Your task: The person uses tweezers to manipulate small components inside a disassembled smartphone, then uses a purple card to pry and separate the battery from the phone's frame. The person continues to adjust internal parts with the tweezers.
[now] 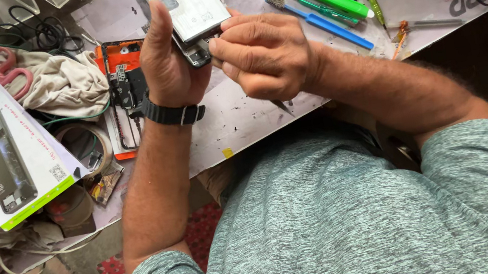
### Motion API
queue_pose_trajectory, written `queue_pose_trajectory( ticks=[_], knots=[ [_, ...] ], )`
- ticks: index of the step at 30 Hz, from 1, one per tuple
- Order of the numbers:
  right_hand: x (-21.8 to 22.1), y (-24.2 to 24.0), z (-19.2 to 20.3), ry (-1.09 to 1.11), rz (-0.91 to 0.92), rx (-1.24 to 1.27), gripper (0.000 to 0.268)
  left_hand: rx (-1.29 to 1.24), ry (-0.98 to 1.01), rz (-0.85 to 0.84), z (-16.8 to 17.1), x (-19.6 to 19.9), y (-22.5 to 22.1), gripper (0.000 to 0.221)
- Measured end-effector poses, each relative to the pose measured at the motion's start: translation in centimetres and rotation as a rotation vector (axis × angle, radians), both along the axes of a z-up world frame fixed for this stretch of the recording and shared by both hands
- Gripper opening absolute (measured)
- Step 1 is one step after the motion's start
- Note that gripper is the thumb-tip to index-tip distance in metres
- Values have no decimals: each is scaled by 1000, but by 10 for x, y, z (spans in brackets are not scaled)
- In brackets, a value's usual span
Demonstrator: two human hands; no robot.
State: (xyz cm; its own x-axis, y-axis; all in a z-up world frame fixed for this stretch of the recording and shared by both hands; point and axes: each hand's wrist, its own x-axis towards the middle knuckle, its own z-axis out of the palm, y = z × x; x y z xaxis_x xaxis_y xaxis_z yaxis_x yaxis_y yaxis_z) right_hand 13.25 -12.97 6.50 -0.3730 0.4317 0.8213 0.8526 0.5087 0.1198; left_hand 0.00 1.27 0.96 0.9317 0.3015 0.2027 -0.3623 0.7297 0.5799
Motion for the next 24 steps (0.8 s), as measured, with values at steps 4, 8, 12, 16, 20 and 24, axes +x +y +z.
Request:
queue_pose_trajectory(
  ticks=[4,8,12,16,20,24],
  knots=[
    [-6,-4,1,94,11,-29,21,81,2,29,-3,-1,6,63],
    [-9,-10,0,168,-15,-37,23,142,-9,67,0,0,11,74],
    [-16,-12,-3,333,-72,-37,26,126,-8,95,5,-1,10,79],
    [-20,-11,-7,430,-78,-45,28,175,30,132,9,-2,11,76],
    [-16,-11,-5,381,-88,-58,29,202,20,176,12,-1,9,78],
    [-11,-10,-2,272,-100,-50,26,177,21,171,9,-2,9,83]
  ],
)
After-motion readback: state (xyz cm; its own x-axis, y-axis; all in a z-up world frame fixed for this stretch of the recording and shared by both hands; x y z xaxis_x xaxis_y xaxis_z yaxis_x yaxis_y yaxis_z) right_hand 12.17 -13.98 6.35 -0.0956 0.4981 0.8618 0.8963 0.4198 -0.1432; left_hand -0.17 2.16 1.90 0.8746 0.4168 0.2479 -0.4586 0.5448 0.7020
